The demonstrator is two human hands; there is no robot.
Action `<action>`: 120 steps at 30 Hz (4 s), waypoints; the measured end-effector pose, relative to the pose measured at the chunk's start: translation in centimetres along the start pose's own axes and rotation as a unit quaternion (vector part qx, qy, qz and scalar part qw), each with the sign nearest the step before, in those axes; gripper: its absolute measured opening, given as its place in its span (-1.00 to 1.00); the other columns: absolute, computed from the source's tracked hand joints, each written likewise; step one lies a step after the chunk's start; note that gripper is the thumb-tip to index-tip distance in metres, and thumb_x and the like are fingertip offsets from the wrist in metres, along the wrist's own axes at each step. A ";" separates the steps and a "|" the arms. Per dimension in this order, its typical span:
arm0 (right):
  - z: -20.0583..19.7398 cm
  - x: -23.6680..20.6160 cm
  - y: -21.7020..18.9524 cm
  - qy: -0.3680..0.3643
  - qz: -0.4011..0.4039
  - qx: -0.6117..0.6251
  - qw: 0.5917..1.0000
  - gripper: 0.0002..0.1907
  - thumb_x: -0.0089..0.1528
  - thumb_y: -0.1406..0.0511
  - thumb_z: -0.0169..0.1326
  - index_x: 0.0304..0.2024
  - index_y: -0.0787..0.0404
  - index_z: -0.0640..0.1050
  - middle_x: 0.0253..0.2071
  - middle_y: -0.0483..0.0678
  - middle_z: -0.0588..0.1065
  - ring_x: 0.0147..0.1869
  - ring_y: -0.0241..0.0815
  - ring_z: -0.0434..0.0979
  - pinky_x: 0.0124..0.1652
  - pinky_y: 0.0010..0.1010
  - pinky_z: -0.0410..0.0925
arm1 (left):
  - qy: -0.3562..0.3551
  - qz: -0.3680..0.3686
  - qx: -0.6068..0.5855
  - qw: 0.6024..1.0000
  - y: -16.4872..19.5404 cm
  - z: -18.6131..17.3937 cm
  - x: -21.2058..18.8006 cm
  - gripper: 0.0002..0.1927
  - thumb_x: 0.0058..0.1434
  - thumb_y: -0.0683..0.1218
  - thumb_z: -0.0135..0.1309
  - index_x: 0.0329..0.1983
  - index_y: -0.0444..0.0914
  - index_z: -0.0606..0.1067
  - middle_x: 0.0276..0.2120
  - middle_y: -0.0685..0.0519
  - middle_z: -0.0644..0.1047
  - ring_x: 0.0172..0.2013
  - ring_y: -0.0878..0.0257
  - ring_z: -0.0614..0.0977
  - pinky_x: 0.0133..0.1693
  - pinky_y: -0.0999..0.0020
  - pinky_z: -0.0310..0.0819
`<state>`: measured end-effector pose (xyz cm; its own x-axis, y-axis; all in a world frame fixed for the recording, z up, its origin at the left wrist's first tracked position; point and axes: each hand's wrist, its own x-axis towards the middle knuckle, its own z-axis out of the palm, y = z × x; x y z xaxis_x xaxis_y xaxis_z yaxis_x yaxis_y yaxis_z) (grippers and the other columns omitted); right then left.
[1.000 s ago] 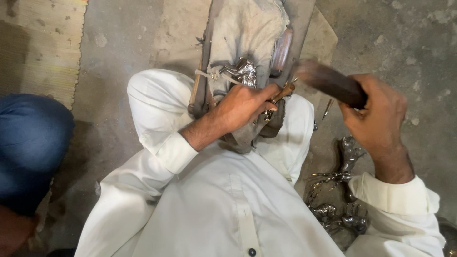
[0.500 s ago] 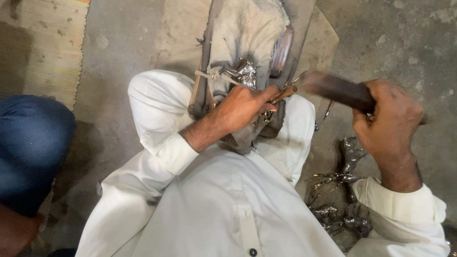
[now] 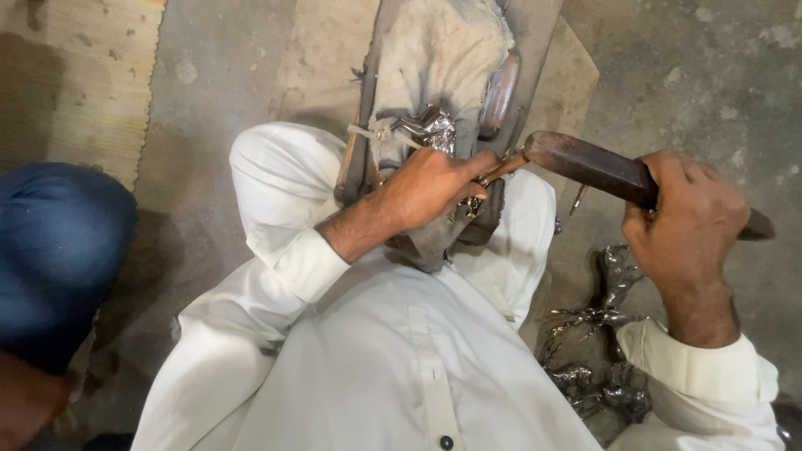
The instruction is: The person sits cross-legged on the floor with a metal deer figurine strapped to a padded board on their lap. They hold a punch against the figurine's surface and strike it with a wooden mallet, repositioning the punch repeatedly to work the decorated body, then rotate the figurine and continue hammering.
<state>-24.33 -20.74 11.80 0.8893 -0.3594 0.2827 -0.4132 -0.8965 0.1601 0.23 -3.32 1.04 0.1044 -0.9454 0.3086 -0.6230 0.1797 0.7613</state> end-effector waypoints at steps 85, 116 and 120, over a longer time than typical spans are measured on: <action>3.2 -3.3 -2.0 0.021 0.156 0.168 0.973 -0.79 0.26 0.42 0.26 -0.10 0.27 0.51 -0.33 0.07 0.49 -0.27 0.04 0.53 -0.21 -0.21 0.33 | -0.110 0.026 0.106 0.988 -1.5 -2.2 -0.1 -0.64 0.24 -0.18 0.13 0.10 -0.09 0.47 -0.39 0.03 0.68 -0.38 0.01 0.72 -0.37 0.08 0.58; 12.4 -7.1 -2.2 -0.004 0.434 0.442 0.785 -0.61 0.28 0.12 0.30 -0.07 0.25 0.51 -0.36 -0.16 0.49 -0.33 -0.34 0.44 -0.32 -0.47 0.31 | 0.226 -0.072 -0.249 0.939 -4.0 -5.5 -7.1 -0.75 0.37 -0.25 0.21 0.03 -0.34 0.41 -0.22 -0.04 0.68 -0.22 0.26 0.76 -0.17 0.31 0.72; 14.6 -10.9 -4.3 -0.111 0.558 0.351 0.744 -0.36 0.34 -0.07 0.18 -0.01 0.43 0.49 -0.33 0.02 0.55 -0.29 -0.15 0.52 -0.26 -0.29 0.38 | 0.281 -0.168 -0.329 0.886 -5.5 -6.2 -10.5 -0.79 0.36 -0.32 0.12 -0.01 -0.37 0.38 -0.33 -0.06 0.66 -0.29 0.24 0.73 -0.20 0.29 0.75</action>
<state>-29.38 -16.77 -5.80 0.1120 -0.9457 -0.3051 -0.7837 0.1048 -0.6123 7.39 7.35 -2.88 0.6828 -0.7244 0.0953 0.0842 0.2077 0.9746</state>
